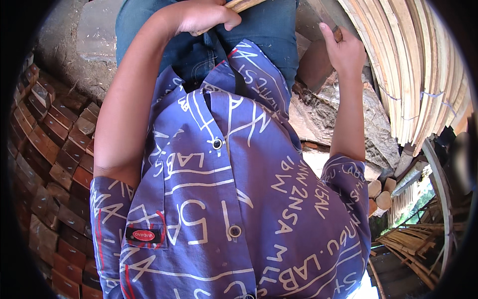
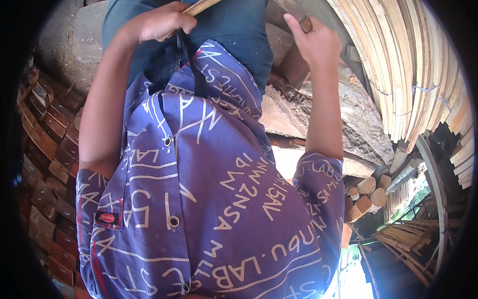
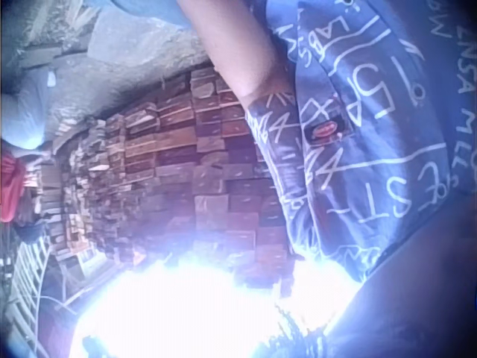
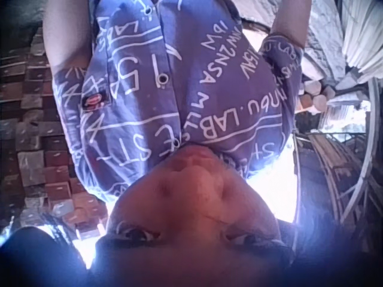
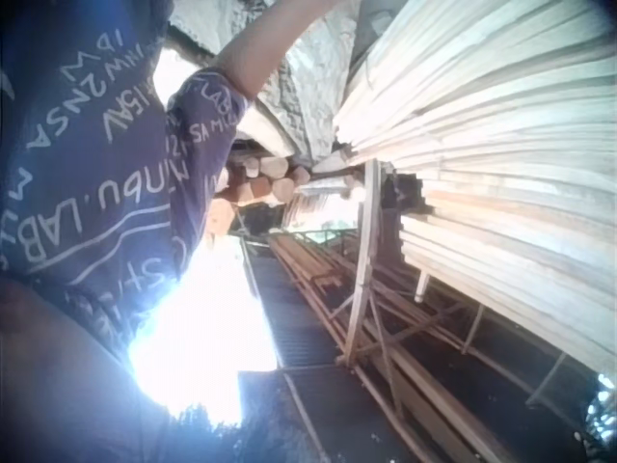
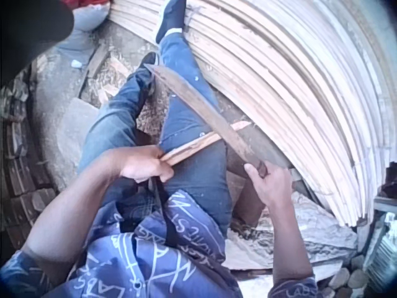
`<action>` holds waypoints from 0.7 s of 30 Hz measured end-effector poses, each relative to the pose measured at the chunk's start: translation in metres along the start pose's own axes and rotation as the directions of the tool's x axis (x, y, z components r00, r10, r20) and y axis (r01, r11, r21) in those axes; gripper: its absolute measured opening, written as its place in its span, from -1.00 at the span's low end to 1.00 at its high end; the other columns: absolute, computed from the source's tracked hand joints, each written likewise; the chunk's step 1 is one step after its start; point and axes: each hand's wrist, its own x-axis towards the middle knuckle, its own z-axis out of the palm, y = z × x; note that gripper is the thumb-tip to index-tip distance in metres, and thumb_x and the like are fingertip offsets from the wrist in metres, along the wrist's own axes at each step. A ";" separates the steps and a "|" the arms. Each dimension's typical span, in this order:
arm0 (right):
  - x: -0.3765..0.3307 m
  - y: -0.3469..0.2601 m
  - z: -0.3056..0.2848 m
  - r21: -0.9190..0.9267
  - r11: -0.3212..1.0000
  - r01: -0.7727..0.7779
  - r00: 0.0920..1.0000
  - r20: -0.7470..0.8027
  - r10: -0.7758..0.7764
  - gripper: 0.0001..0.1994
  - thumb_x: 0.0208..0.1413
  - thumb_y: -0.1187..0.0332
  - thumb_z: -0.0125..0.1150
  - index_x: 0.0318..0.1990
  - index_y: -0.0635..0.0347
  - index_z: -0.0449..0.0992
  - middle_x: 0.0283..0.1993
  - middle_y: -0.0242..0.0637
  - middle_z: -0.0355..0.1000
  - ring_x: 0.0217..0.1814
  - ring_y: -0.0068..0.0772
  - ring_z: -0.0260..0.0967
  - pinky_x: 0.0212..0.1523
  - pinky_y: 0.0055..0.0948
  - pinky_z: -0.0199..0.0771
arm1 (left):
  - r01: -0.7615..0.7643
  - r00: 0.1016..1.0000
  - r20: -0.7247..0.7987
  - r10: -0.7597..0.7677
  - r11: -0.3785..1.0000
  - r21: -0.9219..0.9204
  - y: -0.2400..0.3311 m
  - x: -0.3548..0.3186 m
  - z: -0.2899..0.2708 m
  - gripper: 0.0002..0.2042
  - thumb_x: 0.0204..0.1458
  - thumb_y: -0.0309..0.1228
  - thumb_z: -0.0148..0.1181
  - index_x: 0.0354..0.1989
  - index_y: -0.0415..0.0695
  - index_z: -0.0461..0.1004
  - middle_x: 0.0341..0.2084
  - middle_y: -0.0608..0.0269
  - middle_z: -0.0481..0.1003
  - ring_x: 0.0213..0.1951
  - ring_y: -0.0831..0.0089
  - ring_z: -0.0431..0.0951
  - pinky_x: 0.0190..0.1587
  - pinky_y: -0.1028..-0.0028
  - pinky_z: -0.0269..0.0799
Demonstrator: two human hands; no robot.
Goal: The person sits on the ground and uses a large knife to shave and shape a piece of wood held on their lap. They repeatedly scrape the blade along the wood to smooth its surface and refine its edges.
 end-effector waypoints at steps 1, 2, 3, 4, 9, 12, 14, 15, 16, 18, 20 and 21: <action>-0.001 -0.011 -0.001 0.031 0.999 -0.025 1.000 0.012 0.024 -0.35 -0.09 -0.36 0.15 -0.47 0.18 0.57 -0.61 -0.11 0.47 -0.45 -0.01 0.50 -0.39 -0.19 0.49 | 0.028 0.999 0.023 -0.027 0.997 -0.065 -0.006 0.003 0.000 -0.75 -0.17 -0.26 0.08 -0.43 -0.21 0.38 -0.72 0.42 0.21 -0.69 0.64 0.20 -0.65 0.53 0.06; -0.005 -0.017 0.008 0.137 0.990 -0.016 0.999 -0.036 0.021 -0.36 -0.01 -0.31 0.13 -0.53 0.24 0.49 -0.62 -0.06 0.39 -0.51 0.03 0.39 -0.41 -0.23 0.39 | 0.049 0.998 0.042 -0.046 0.996 -0.072 -0.004 0.005 -0.003 -0.75 -0.17 -0.26 0.08 -0.43 -0.20 0.38 -0.71 0.42 0.23 -0.68 0.65 0.20 -0.65 0.55 0.06; -0.006 -0.029 0.011 0.176 0.984 0.016 0.999 -0.041 -0.009 -0.36 -0.01 -0.31 0.13 -0.53 0.24 0.49 -0.62 -0.06 0.40 -0.50 0.03 0.39 -0.41 -0.23 0.39 | 0.077 0.995 0.067 -0.072 0.993 -0.088 -0.003 0.004 -0.001 -0.76 -0.17 -0.26 0.08 -0.43 -0.19 0.38 -0.70 0.41 0.24 -0.68 0.66 0.21 -0.65 0.56 0.06; -0.006 -0.043 0.015 0.214 0.976 0.049 0.998 -0.048 -0.040 -0.36 -0.02 -0.31 0.13 -0.52 0.24 0.49 -0.61 -0.06 0.40 -0.49 0.03 0.40 -0.41 -0.23 0.39 | 0.039 0.999 0.012 -0.038 0.997 -0.073 -0.005 0.004 0.004 -0.76 -0.16 -0.26 0.08 -0.40 -0.18 0.37 -0.68 0.43 0.26 -0.67 0.68 0.21 -0.64 0.58 0.07; 0.010 -0.064 0.016 0.155 0.984 0.089 0.994 0.052 -0.098 -0.37 -0.04 -0.32 0.15 -0.49 0.20 0.51 -0.60 -0.08 0.44 -0.44 0.01 0.46 -0.39 -0.21 0.42 | 0.059 0.997 0.057 -0.047 0.969 -0.241 -0.032 0.002 -0.008 -0.76 -0.12 -0.23 0.09 -0.34 -0.12 0.36 -0.67 0.50 0.22 -0.64 0.71 0.19 -0.62 0.60 0.07; 0.019 -0.026 0.022 -0.013 0.991 0.134 0.985 -0.107 -0.135 -0.37 -0.05 -0.34 0.14 -0.51 0.18 0.52 -0.60 -0.11 0.45 -0.44 0.00 0.47 -0.38 -0.17 0.44 | 0.131 0.981 0.172 -0.086 0.954 -0.269 -0.033 0.001 -0.012 -0.78 -0.11 -0.22 0.09 -0.38 -0.08 0.34 -0.64 0.51 0.22 -0.64 0.70 0.17 -0.61 0.59 0.04; 0.018 -0.003 0.004 -0.042 0.998 0.054 0.998 0.020 -0.053 -0.36 -0.05 -0.35 0.13 -0.50 0.19 0.53 -0.59 -0.10 0.46 -0.43 0.01 0.47 -0.37 -0.18 0.44 | 0.057 0.991 0.125 -0.036 0.985 -0.165 -0.024 0.001 -0.008 -0.78 -0.11 -0.21 0.10 -0.41 -0.07 0.34 -0.64 0.51 0.21 -0.63 0.70 0.18 -0.61 0.59 0.05; 0.018 0.002 0.000 -0.061 0.998 0.013 0.997 0.080 -0.008 -0.35 -0.05 -0.35 0.12 -0.49 0.19 0.53 -0.58 -0.09 0.46 -0.43 0.01 0.47 -0.36 -0.19 0.45 | 0.020 0.995 0.104 -0.009 0.994 -0.108 -0.019 0.002 -0.005 -0.78 -0.11 -0.20 0.10 -0.42 -0.06 0.34 -0.63 0.51 0.21 -0.63 0.70 0.18 -0.61 0.59 0.05; 0.020 0.002 0.000 -0.121 0.993 0.011 0.998 0.069 -0.002 -0.36 -0.05 -0.34 0.14 -0.46 0.20 0.55 -0.56 -0.06 0.47 -0.42 0.01 0.47 -0.33 -0.20 0.45 | 0.046 0.999 -0.020 -0.049 0.989 -0.139 -0.014 0.001 -0.004 -0.79 -0.11 -0.19 0.11 -0.47 -0.05 0.33 -0.65 0.52 0.19 -0.63 0.70 0.18 -0.61 0.59 0.05; 0.010 -0.011 -0.006 0.021 1.000 0.003 0.999 0.038 -0.004 -0.36 -0.04 -0.34 0.14 -0.46 0.20 0.55 -0.57 -0.05 0.46 -0.43 0.01 0.47 -0.32 -0.20 0.45 | 0.082 0.994 0.092 -0.064 0.976 -0.202 -0.025 0.010 -0.012 -0.78 -0.12 -0.18 0.13 -0.47 -0.05 0.34 -0.65 0.52 0.20 -0.63 0.71 0.20 -0.62 0.62 0.07; 0.005 -0.031 -0.008 0.176 0.984 0.010 0.998 0.066 -0.022 -0.36 -0.03 -0.33 0.13 -0.44 0.20 0.55 -0.56 -0.04 0.46 -0.42 0.02 0.46 -0.32 -0.20 0.46 | 0.093 0.993 0.097 -0.072 0.967 -0.235 -0.027 0.013 -0.013 -0.78 -0.12 -0.18 0.13 -0.46 -0.05 0.33 -0.65 0.52 0.20 -0.63 0.72 0.21 -0.62 0.64 0.08; 0.001 -0.043 -0.003 0.165 0.985 0.052 0.997 0.048 -0.061 -0.36 -0.02 -0.33 0.12 -0.44 0.20 0.55 -0.56 -0.05 0.45 -0.43 0.01 0.46 -0.32 -0.20 0.45 | 0.090 0.992 0.112 -0.065 0.967 -0.238 -0.029 0.016 -0.011 -0.78 -0.12 -0.19 0.13 -0.45 -0.05 0.33 -0.64 0.52 0.21 -0.62 0.73 0.21 -0.62 0.65 0.08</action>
